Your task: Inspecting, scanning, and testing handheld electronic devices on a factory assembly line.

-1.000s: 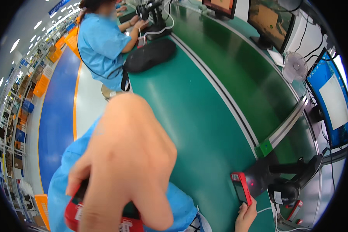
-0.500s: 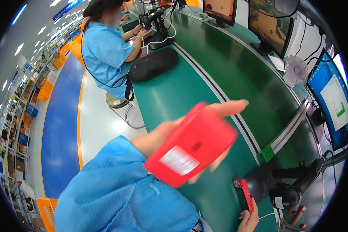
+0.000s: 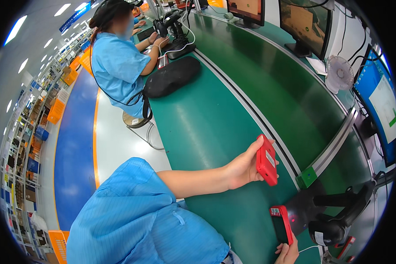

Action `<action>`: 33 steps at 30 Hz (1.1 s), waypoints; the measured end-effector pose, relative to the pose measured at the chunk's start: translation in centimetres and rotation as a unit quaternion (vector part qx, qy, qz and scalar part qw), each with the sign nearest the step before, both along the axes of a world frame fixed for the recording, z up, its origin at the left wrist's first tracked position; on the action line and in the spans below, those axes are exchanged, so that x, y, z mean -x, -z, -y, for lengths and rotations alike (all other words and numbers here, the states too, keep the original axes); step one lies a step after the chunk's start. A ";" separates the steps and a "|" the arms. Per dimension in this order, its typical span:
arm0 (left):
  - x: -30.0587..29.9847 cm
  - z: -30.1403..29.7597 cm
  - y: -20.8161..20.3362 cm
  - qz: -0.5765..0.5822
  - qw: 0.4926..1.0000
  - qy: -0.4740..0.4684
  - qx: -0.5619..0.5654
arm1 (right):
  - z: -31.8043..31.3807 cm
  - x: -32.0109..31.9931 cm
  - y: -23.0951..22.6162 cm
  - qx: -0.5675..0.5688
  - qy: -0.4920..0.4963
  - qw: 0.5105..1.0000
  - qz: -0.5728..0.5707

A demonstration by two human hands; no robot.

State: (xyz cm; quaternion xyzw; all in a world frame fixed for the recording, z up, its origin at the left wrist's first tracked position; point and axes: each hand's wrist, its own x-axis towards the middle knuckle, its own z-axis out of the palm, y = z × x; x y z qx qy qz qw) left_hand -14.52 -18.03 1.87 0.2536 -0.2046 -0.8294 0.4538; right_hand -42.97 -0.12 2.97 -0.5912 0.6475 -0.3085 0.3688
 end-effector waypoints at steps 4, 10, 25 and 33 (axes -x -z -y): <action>0.0 0.2 1.5 -0.003 1.000 0.009 -0.023 | 0.1 0.0 0.1 0.006 -0.007 1.000 0.004; 1.1 0.0 1.9 0.003 0.998 0.052 -0.036 | -0.1 -0.4 -1.0 0.024 -0.022 0.999 -0.040; 1.4 -2.4 -1.3 0.070 0.994 0.072 -0.033 | -3.0 9.3 -2.7 0.024 0.258 0.962 0.091; 1.1 -2.3 0.3 0.079 0.993 0.059 0.057 | 9.3 15.6 -0.7 -0.049 0.245 0.956 0.152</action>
